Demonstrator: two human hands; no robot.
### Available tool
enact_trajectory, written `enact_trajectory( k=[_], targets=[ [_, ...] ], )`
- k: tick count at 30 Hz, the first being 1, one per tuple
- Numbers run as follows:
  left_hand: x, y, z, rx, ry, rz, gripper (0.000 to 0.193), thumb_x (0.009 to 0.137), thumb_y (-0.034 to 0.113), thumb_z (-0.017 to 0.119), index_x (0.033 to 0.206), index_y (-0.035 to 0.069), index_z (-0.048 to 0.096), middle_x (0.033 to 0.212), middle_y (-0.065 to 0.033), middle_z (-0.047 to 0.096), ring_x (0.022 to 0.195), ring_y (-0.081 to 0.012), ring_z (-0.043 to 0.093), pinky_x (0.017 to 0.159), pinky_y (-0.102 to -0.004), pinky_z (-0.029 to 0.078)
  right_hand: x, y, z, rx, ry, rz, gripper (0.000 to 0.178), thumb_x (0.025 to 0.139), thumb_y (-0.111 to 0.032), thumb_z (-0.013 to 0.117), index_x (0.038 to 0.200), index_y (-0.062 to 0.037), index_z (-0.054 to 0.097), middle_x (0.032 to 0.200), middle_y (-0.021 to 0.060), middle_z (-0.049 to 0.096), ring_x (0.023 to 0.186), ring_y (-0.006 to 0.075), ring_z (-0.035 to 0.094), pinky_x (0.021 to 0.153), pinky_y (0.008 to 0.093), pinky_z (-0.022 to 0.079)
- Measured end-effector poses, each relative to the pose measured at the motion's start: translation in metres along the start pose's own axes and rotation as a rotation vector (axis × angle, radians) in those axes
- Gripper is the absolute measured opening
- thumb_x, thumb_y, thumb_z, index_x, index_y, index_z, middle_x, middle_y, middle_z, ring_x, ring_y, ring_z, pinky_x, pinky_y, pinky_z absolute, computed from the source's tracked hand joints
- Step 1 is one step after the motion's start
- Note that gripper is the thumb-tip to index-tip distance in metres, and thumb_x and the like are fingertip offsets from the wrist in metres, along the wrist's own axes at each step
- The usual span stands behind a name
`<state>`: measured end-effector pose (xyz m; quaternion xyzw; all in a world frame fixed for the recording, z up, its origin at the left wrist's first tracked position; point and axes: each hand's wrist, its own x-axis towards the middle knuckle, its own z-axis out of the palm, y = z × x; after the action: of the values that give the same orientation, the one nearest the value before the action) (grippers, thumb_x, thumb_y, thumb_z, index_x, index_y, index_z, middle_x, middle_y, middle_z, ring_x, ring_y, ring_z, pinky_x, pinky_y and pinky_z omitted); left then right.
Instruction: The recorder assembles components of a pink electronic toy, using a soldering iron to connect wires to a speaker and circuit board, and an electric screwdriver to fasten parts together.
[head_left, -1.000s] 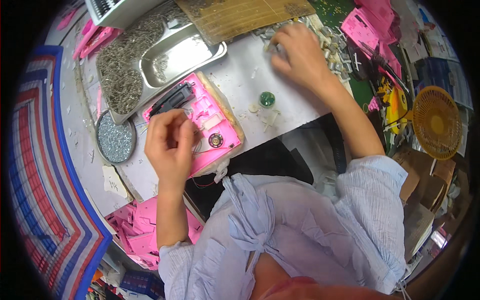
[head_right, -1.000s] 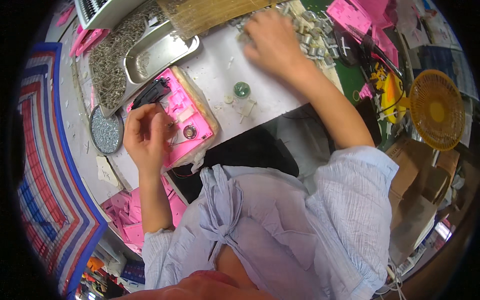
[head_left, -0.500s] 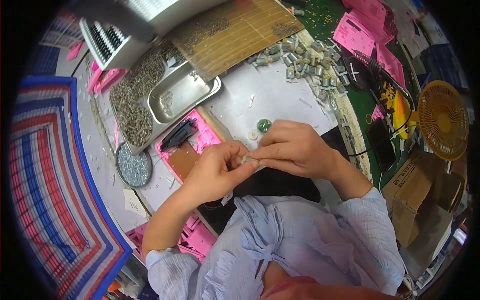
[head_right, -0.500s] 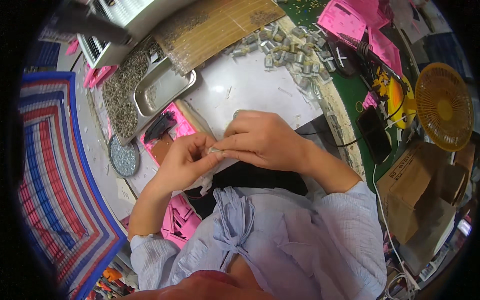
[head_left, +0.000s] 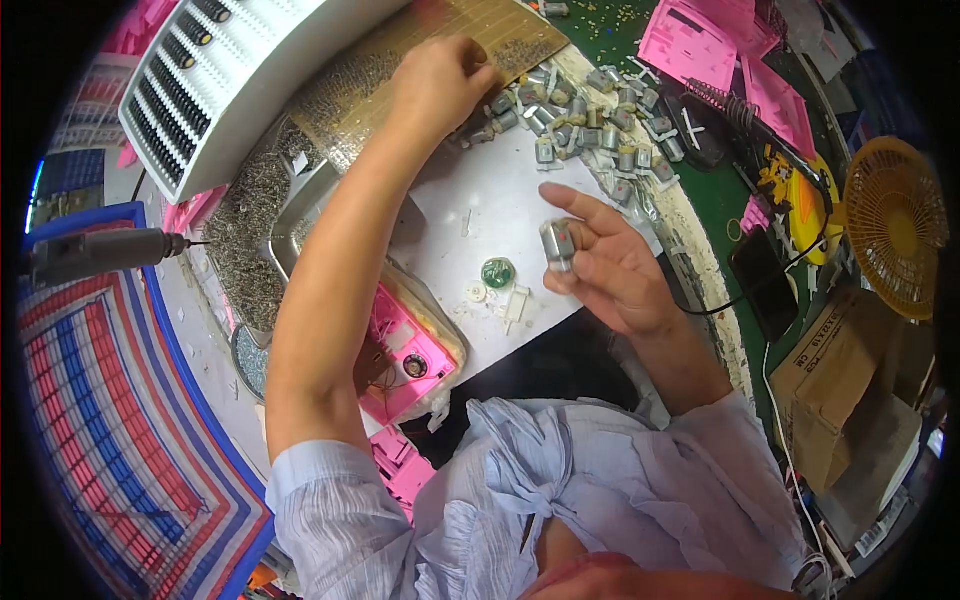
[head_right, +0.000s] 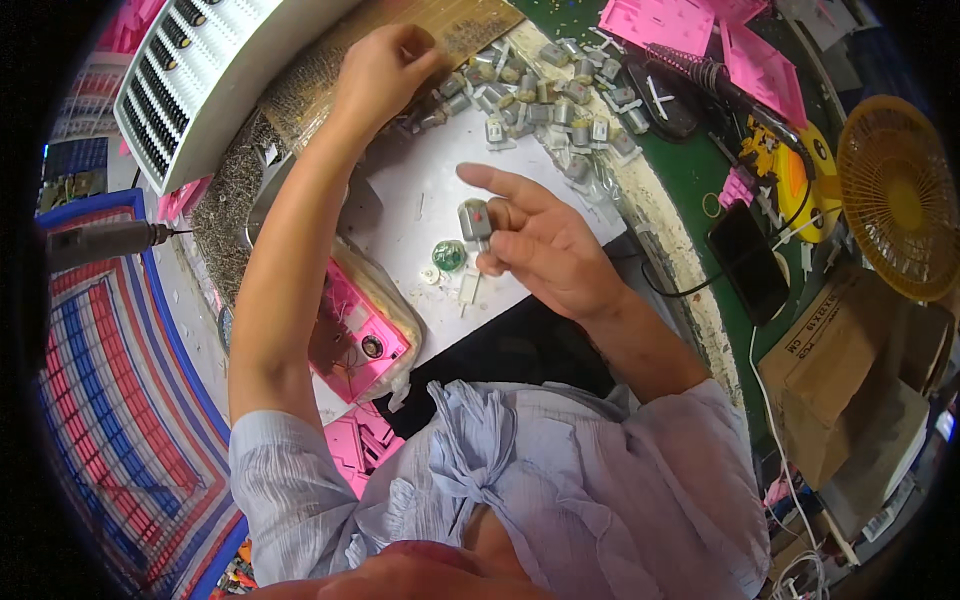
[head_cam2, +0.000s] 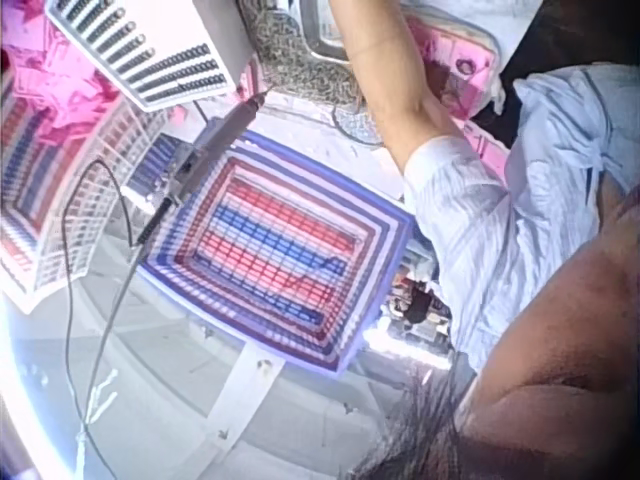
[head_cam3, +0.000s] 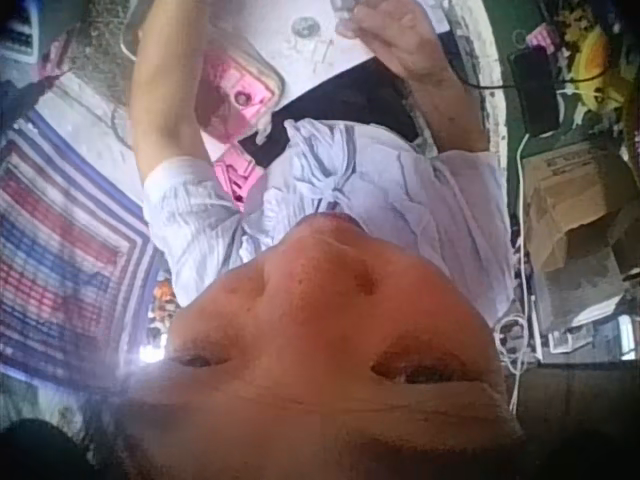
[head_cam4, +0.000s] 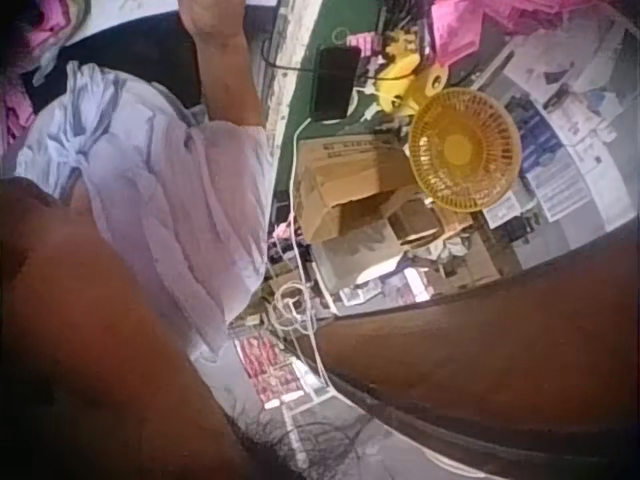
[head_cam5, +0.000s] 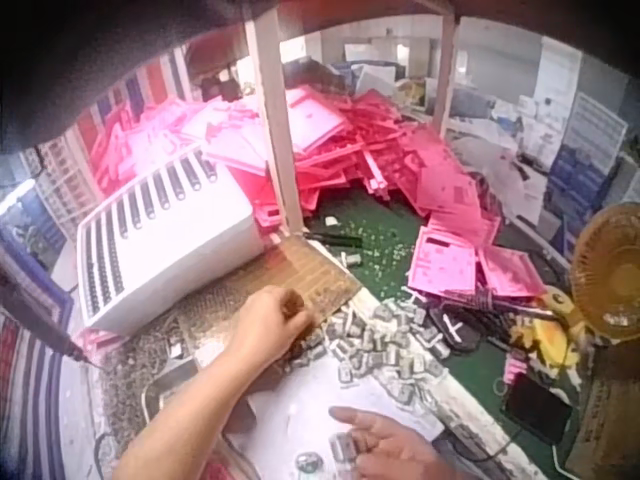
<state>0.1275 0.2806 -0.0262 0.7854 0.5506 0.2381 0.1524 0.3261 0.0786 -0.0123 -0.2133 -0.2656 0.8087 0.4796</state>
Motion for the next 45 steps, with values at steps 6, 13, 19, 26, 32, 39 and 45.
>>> enact_trajectory(
  k=[6, 13, 19, 26, 32, 39, 45],
  targets=[
    [0.014, -0.001, 0.024, 0.107, 0.025, -0.011, 0.027, 0.086, 0.036, 0.076, 0.099, 0.013, 0.079, 0.094, -0.0117, 0.077, 0.090, -0.0339, 0.072, 0.082, -0.0460, 0.054, -0.005, -0.004, -0.011, -1.093, 0.162, -0.408, 0.059, 0.091, 0.006, 0.065, 0.148, 0.0004, 0.049, 0.083, 0.0039, 0.056, 0.074, 0.0129, 0.054, 0.070, 0.0271, 0.048],
    [0.013, 0.020, 0.019, 0.100, 0.000, -0.185, 0.021, 0.084, 0.029, 0.074, 0.094, 0.011, 0.078, 0.096, -0.0147, 0.077, 0.095, -0.0339, 0.073, 0.092, -0.0583, 0.048, -0.003, -0.001, -0.005, -1.234, 0.114, -0.424, 0.063, 0.088, 0.006, 0.068, 0.148, -0.0009, 0.050, 0.083, 0.0065, 0.060, 0.073, 0.0168, 0.057, 0.068, 0.0291, 0.050],
    [0.009, 0.026, 0.022, 0.182, 0.064, -0.152, 0.018, 0.086, 0.026, 0.069, 0.092, 0.011, 0.078, 0.093, -0.0148, 0.077, 0.093, -0.0349, 0.073, 0.089, -0.0588, 0.047, -0.006, 0.002, -0.002, -1.051, 0.115, -0.263, 0.058, 0.093, 0.004, 0.066, 0.149, 0.0026, 0.048, 0.084, 0.0005, 0.055, 0.079, 0.0088, 0.052, 0.076, 0.0249, 0.046],
    [0.008, 0.022, 0.036, 0.192, 0.184, -0.153, 0.019, 0.085, 0.022, 0.065, 0.092, 0.009, 0.077, 0.091, -0.0172, 0.076, 0.090, -0.0362, 0.073, 0.087, -0.0591, 0.047, -0.009, 0.004, 0.002, -0.967, 0.165, -0.208, 0.055, 0.094, 0.003, 0.065, 0.147, -0.0003, 0.052, 0.086, 0.0014, 0.057, 0.079, 0.0086, 0.053, 0.073, 0.0242, 0.047],
    [-0.007, 0.002, 0.018, 0.141, 0.349, 0.152, 0.015, 0.088, 0.019, 0.064, 0.089, 0.005, 0.070, 0.083, -0.0162, 0.072, 0.082, -0.0358, 0.071, 0.088, -0.0569, 0.046, 0.004, 0.009, -0.001, -1.107, 0.049, -0.119, 0.048, 0.095, -0.001, 0.064, 0.143, -0.0048, 0.057, 0.091, 0.0040, 0.062, 0.079, 0.0102, 0.055, 0.073, 0.0258, 0.048],
    [-0.145, 0.049, -0.113, -0.406, 0.195, 0.048, 0.017, 0.093, 0.011, 0.073, 0.106, -0.001, 0.072, 0.097, -0.0063, 0.075, 0.084, -0.0166, 0.071, 0.079, -0.0293, 0.056, 0.012, 0.009, 0.008, -1.396, -0.030, 0.039, 0.033, 0.092, -0.005, 0.064, 0.125, -0.0053, 0.065, 0.090, 0.0112, 0.067, 0.077, 0.0223, 0.063, 0.073, 0.0340, 0.051],
    [-0.282, 0.044, -0.130, -0.809, 0.200, -0.432, 0.014, 0.087, -0.006, 0.073, 0.100, -0.003, 0.071, 0.095, -0.0084, 0.072, 0.083, -0.0131, 0.067, 0.073, -0.0243, 0.053, 0.025, 0.016, 0.007, -1.790, -0.265, -0.206, 0.031, 0.089, -0.007, 0.064, 0.120, -0.0053, 0.065, 0.091, 0.0139, 0.068, 0.087, 0.0333, 0.065, 0.079, 0.0435, 0.053]
  ],
)
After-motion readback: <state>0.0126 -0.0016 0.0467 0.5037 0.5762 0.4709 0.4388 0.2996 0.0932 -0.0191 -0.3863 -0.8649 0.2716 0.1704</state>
